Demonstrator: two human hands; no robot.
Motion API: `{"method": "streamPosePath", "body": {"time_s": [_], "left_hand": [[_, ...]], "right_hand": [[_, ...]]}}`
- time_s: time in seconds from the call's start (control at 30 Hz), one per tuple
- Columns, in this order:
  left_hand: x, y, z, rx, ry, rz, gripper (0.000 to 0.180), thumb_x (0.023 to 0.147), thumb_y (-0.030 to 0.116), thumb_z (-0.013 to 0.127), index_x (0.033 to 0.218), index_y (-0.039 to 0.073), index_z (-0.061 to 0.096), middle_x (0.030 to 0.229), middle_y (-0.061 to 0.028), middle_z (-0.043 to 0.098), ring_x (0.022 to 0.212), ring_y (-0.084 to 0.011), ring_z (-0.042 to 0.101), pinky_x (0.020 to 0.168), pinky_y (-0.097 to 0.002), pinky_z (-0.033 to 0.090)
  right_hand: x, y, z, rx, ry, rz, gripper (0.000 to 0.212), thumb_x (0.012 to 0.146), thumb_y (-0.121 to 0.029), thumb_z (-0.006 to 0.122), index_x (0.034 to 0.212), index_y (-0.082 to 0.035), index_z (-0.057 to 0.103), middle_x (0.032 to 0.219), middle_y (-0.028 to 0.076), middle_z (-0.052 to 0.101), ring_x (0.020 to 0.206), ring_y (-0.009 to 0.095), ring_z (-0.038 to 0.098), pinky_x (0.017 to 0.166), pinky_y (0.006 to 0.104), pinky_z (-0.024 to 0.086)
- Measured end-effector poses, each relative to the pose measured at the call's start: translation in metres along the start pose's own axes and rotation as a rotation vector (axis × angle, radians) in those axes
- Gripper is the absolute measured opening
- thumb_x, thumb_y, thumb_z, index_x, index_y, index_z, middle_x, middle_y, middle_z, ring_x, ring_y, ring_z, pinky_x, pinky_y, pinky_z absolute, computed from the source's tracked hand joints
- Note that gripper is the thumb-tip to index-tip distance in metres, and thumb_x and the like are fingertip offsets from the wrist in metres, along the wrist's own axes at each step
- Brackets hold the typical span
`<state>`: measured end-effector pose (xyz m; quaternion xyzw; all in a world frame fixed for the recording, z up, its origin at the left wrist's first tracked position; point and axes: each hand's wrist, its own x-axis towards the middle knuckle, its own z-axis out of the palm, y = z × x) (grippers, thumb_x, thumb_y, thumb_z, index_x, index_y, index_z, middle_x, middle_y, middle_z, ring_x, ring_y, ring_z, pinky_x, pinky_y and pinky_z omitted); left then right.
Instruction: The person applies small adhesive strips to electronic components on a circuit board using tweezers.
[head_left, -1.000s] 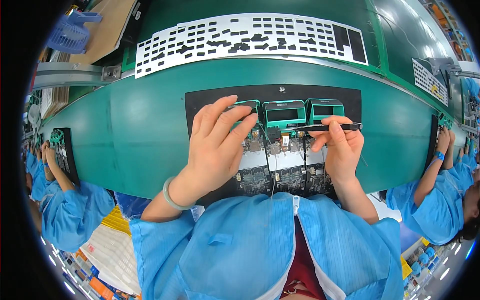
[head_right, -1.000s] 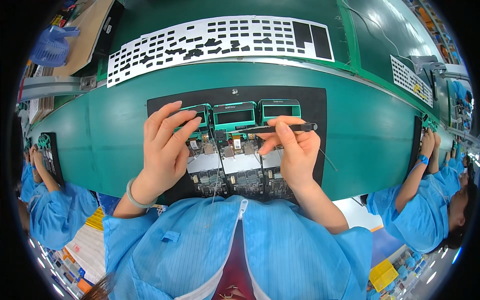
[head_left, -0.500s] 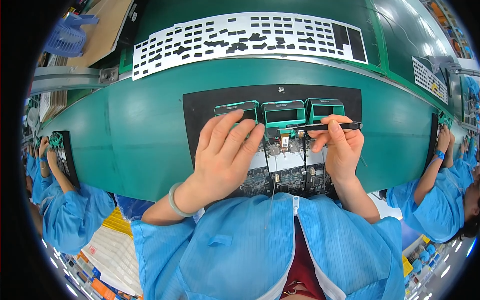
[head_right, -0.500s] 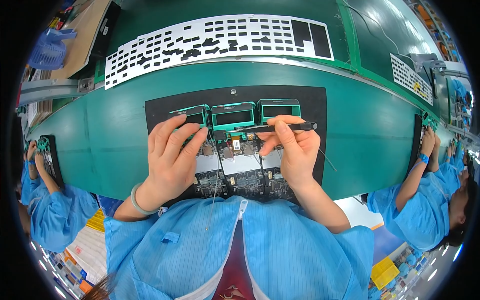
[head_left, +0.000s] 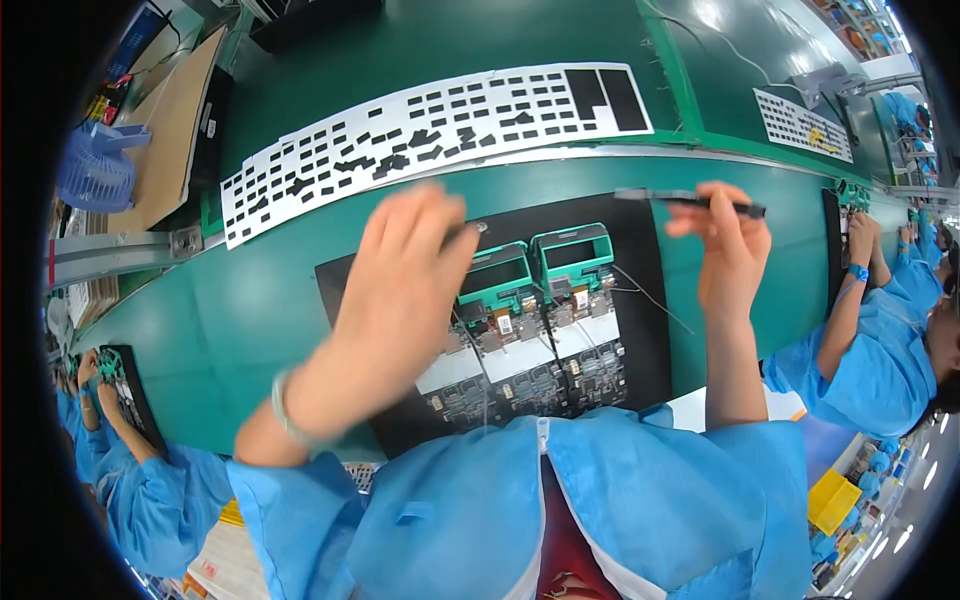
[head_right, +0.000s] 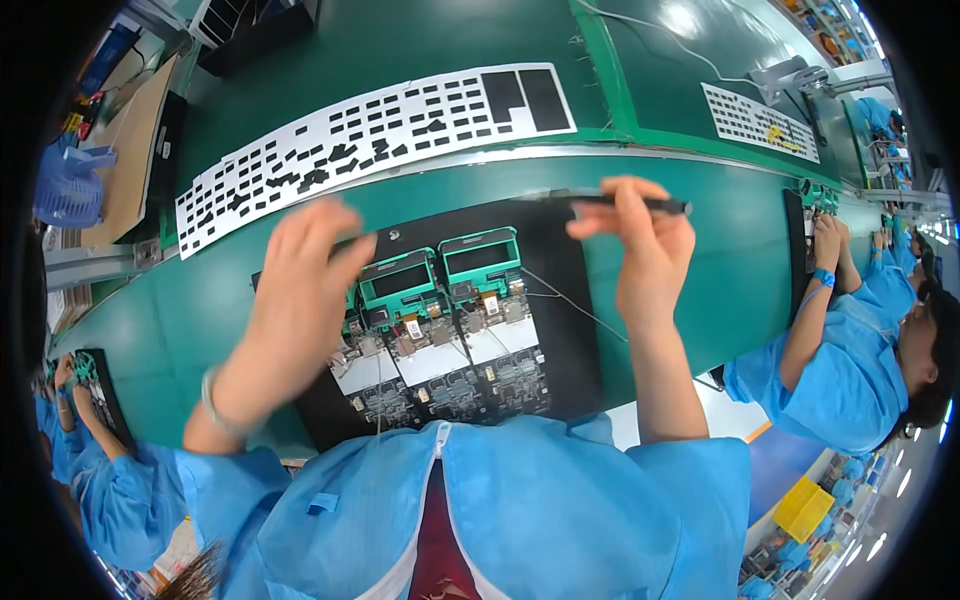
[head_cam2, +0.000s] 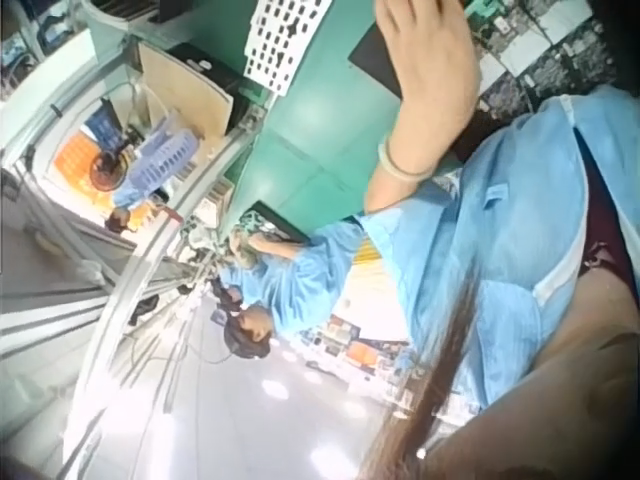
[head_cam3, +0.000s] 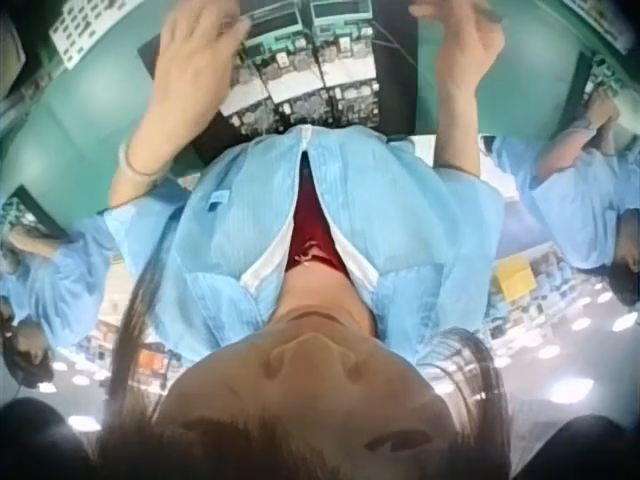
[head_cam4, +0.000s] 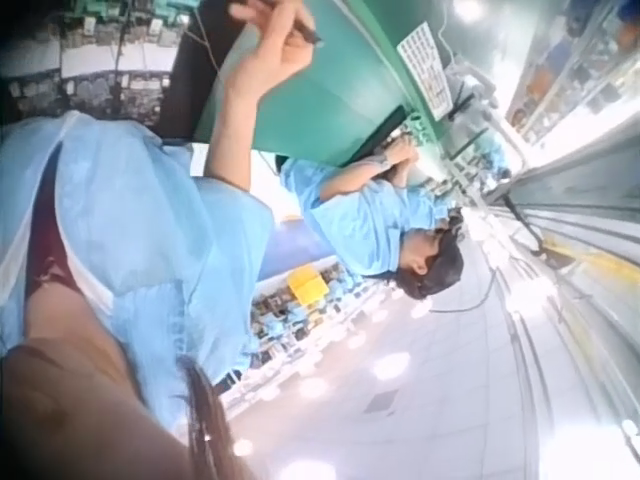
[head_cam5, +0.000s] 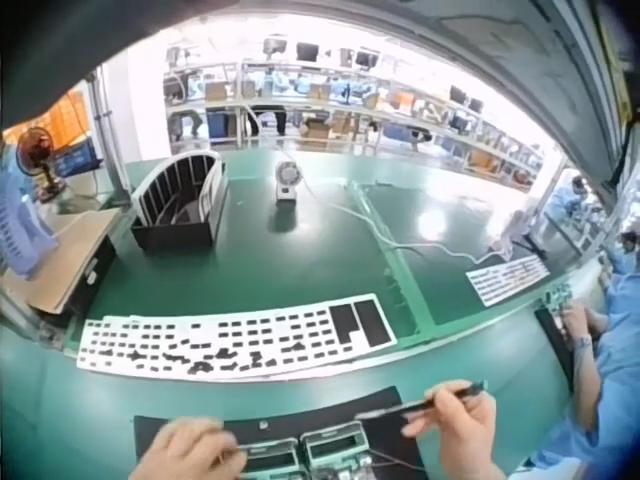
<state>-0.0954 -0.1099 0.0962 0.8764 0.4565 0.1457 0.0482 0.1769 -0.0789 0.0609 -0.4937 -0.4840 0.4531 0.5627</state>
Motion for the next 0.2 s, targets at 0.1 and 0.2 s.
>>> {"method": "streamPosePath", "body": {"time_s": [0.1,0.2], "left_hand": [[0.071,-0.034,0.034,-0.137,0.072,0.063,0.04,0.063,-0.001,0.053,0.103,0.003,0.053,0.099,-0.0152,0.047,0.096,-0.0291,0.046,0.078,-0.0353,0.041],[0.133,-0.052,0.045,-0.174,-0.236,0.051,0.044,0.078,0.003,0.05,0.121,0.009,0.041,0.108,-0.0142,0.044,0.096,-0.0282,0.048,0.081,-0.0344,0.039]], "right_hand": [[0.038,0.01,0.008,-0.076,0.002,-0.095,0.022,0.084,-0.014,0.049,0.093,0.007,0.054,0.075,0.013,0.06,0.069,0.021,0.062,0.067,0.0272,0.046],[0.064,0.025,0.025,-0.135,-0.01,-0.106,0.022,0.084,-0.012,0.051,0.096,0.006,0.053,0.084,0.015,0.06,0.071,0.022,0.062,0.072,0.0286,0.046]]}}
